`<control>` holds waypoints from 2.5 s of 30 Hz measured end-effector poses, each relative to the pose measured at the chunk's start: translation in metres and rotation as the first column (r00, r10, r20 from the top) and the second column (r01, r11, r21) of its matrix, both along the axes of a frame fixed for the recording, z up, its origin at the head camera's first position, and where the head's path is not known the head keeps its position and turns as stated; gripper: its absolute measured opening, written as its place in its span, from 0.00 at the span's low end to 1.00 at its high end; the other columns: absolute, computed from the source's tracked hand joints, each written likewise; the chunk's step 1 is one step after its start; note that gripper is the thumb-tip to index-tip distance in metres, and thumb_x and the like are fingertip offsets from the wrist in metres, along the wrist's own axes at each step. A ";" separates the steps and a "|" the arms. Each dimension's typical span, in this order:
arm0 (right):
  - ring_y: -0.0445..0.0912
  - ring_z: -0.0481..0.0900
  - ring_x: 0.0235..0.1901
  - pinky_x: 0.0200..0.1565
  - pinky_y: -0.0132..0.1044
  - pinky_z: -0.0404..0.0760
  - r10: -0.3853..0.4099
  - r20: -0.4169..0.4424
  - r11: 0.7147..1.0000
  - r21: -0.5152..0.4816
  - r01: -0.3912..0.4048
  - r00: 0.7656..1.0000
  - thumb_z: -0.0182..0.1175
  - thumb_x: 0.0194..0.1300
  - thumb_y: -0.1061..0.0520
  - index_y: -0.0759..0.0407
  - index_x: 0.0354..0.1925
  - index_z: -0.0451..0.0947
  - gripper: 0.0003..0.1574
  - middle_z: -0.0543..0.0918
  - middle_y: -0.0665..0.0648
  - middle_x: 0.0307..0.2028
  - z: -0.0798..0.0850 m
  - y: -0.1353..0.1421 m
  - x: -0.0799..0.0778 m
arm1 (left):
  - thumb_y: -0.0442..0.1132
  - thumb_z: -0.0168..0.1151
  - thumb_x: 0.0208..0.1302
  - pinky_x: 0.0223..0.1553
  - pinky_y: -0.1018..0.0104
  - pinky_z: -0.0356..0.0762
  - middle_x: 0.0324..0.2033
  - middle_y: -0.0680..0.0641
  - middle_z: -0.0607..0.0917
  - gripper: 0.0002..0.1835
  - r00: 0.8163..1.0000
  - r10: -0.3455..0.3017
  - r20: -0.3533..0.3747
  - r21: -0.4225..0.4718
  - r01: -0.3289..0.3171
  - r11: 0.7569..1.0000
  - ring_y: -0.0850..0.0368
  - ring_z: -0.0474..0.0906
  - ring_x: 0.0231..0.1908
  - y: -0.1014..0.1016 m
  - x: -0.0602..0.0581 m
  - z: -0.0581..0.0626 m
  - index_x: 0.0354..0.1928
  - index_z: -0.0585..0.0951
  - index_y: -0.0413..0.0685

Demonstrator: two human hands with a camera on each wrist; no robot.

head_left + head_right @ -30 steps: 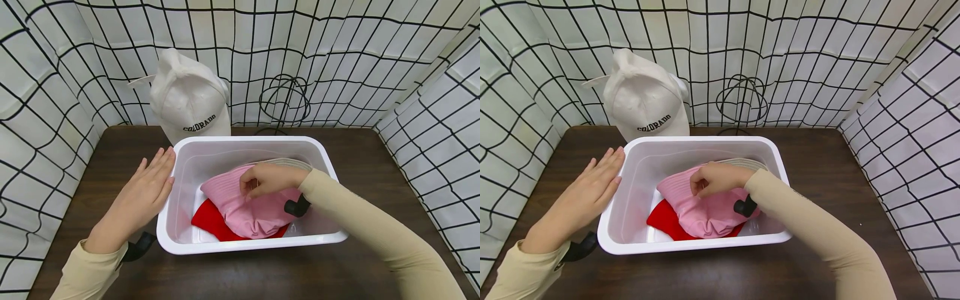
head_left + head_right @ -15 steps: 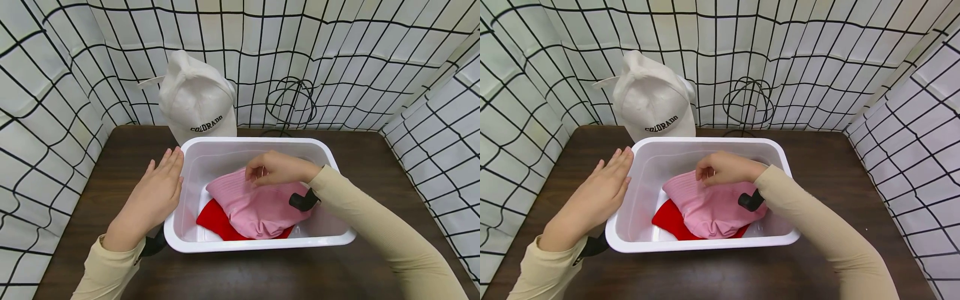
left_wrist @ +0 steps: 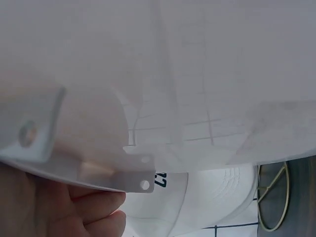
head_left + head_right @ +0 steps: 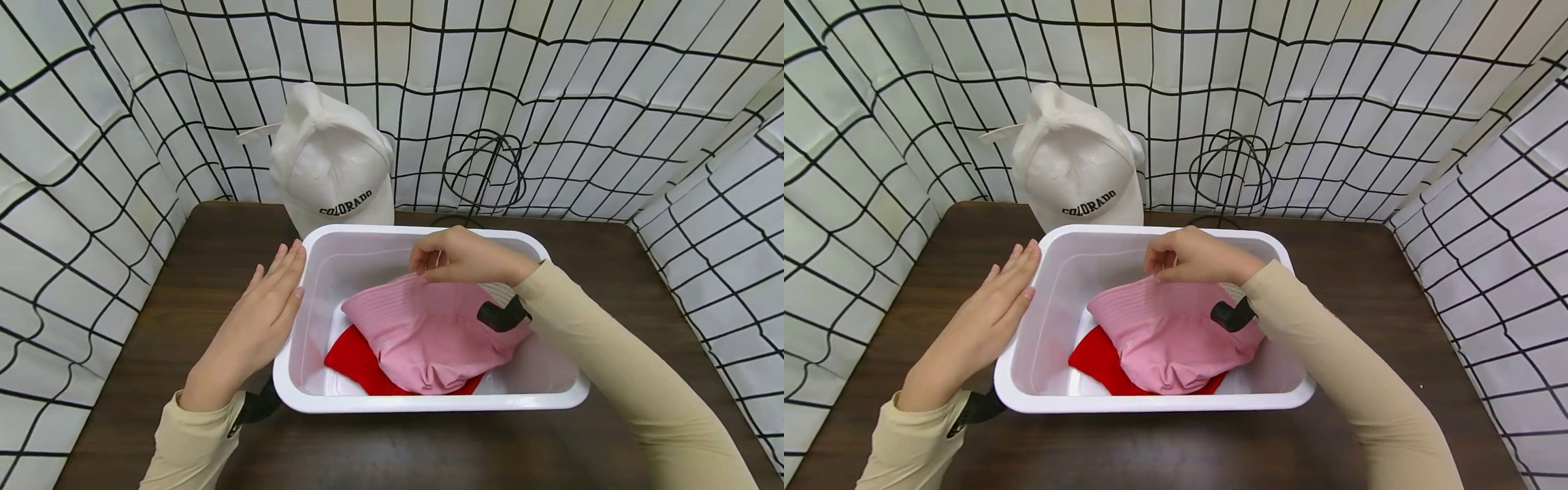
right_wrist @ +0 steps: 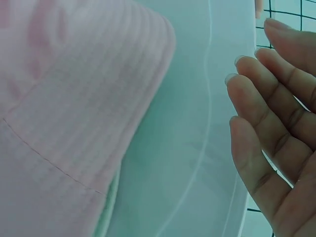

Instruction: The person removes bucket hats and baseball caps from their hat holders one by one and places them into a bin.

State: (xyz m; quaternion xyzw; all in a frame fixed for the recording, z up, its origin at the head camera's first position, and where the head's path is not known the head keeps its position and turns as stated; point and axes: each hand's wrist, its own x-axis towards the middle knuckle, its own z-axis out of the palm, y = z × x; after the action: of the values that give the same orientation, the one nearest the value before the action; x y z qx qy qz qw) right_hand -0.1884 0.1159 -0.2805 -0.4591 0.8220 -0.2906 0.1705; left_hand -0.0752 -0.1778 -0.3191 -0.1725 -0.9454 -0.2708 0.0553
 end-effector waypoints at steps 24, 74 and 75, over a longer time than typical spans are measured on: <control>0.41 0.79 0.33 0.39 0.34 0.78 -0.140 -0.098 0.987 -0.087 0.131 0.985 0.64 0.60 0.61 0.60 0.38 0.80 0.06 0.82 0.50 0.33 0.017 -0.013 -0.027 | 0.39 0.44 0.72 0.66 0.38 0.35 0.71 0.40 0.53 0.29 0.998 0.047 -0.040 -0.073 -0.049 0.996 0.44 0.42 0.71 0.003 0.005 -0.001 0.71 0.54 0.37; 0.43 0.77 0.38 0.41 0.34 0.73 -0.482 -0.133 0.863 -0.241 0.443 0.866 0.62 0.63 0.59 0.62 0.42 0.78 0.09 0.81 0.55 0.38 0.032 -0.063 -0.080 | 0.39 0.44 0.71 0.66 0.38 0.40 0.71 0.40 0.55 0.29 0.997 0.047 -0.057 -0.134 -0.055 0.989 0.44 0.45 0.71 0.001 0.004 0.000 0.71 0.55 0.36; 0.43 0.77 0.38 0.41 0.35 0.73 -0.485 -0.139 0.862 -0.244 0.445 0.864 0.62 0.63 0.59 0.62 0.42 0.78 0.10 0.81 0.55 0.38 0.033 -0.065 -0.080 | 0.39 0.44 0.71 0.66 0.38 0.40 0.71 0.40 0.55 0.29 0.997 0.046 -0.059 -0.135 -0.054 0.989 0.44 0.45 0.71 0.000 0.004 0.000 0.71 0.55 0.36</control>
State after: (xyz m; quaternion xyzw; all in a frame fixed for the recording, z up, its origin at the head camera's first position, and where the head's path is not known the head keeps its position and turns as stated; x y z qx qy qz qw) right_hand -0.2689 0.0513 -0.2476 -0.2876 0.8871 -0.3593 -0.0342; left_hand -0.0710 -0.1776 -0.3188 -0.1598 -0.9639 -0.1989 0.0765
